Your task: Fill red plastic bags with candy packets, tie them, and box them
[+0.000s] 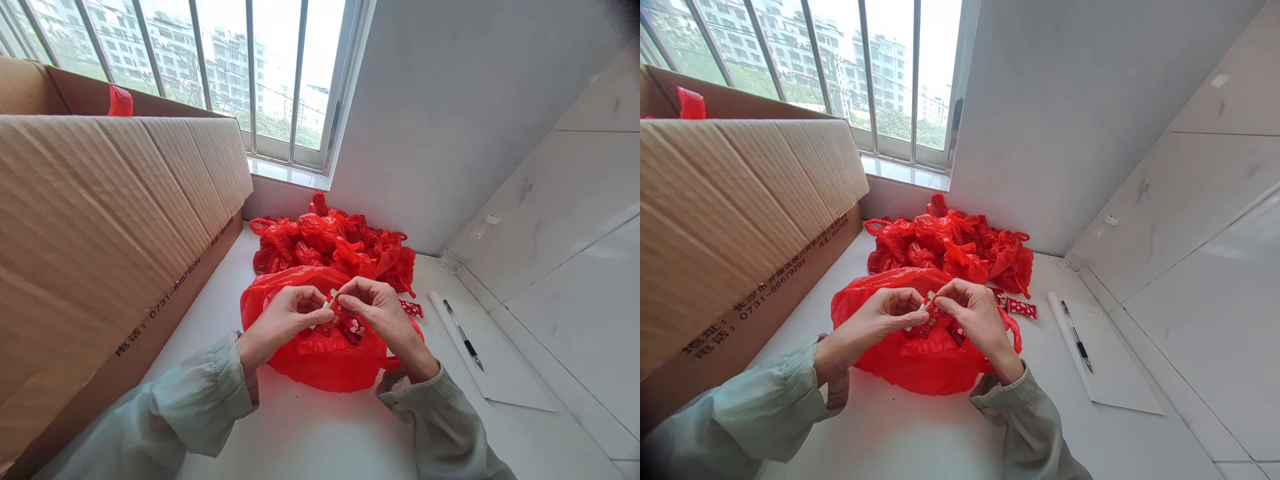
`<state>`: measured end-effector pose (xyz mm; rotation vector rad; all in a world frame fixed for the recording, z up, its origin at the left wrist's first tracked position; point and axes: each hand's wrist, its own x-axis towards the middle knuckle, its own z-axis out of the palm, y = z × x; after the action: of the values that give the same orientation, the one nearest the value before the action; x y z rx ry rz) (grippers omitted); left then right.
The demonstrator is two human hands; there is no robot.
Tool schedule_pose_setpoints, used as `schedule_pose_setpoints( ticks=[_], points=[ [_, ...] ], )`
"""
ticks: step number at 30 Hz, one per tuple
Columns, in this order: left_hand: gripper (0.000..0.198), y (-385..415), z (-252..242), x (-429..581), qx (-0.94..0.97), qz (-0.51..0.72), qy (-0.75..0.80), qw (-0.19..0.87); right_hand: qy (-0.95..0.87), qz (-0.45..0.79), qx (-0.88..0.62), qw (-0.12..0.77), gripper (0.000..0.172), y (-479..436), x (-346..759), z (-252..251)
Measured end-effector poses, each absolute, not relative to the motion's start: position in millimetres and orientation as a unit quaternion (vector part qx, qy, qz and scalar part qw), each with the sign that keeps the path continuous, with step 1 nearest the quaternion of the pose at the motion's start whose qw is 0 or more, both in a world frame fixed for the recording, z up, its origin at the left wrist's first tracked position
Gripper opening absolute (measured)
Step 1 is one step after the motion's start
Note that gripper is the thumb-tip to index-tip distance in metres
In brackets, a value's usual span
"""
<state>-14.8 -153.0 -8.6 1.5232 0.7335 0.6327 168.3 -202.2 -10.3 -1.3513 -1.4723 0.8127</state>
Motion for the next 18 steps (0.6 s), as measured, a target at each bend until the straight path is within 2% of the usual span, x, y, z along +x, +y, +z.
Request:
schedule_pose_setpoints(
  ticks=[7,11,18],
  points=[
    [0.024,-154.1,-10.7,-12.9,0.674,0.284,0.305,0.609,-0.594,0.349,-0.546,0.477,0.018,-206.6,160.1,-5.3],
    [0.031,-153.3,-10.6,-14.0,0.676,0.289,0.313,0.601,-0.581,0.325,-0.538,0.517,0.017,-206.0,161.2,-4.1],
    [0.035,-153.4,-9.3,-14.1,0.696,0.296,0.338,0.560,-0.588,0.332,-0.537,0.506,0.017,-204.3,164.2,-5.6]
  ],
)
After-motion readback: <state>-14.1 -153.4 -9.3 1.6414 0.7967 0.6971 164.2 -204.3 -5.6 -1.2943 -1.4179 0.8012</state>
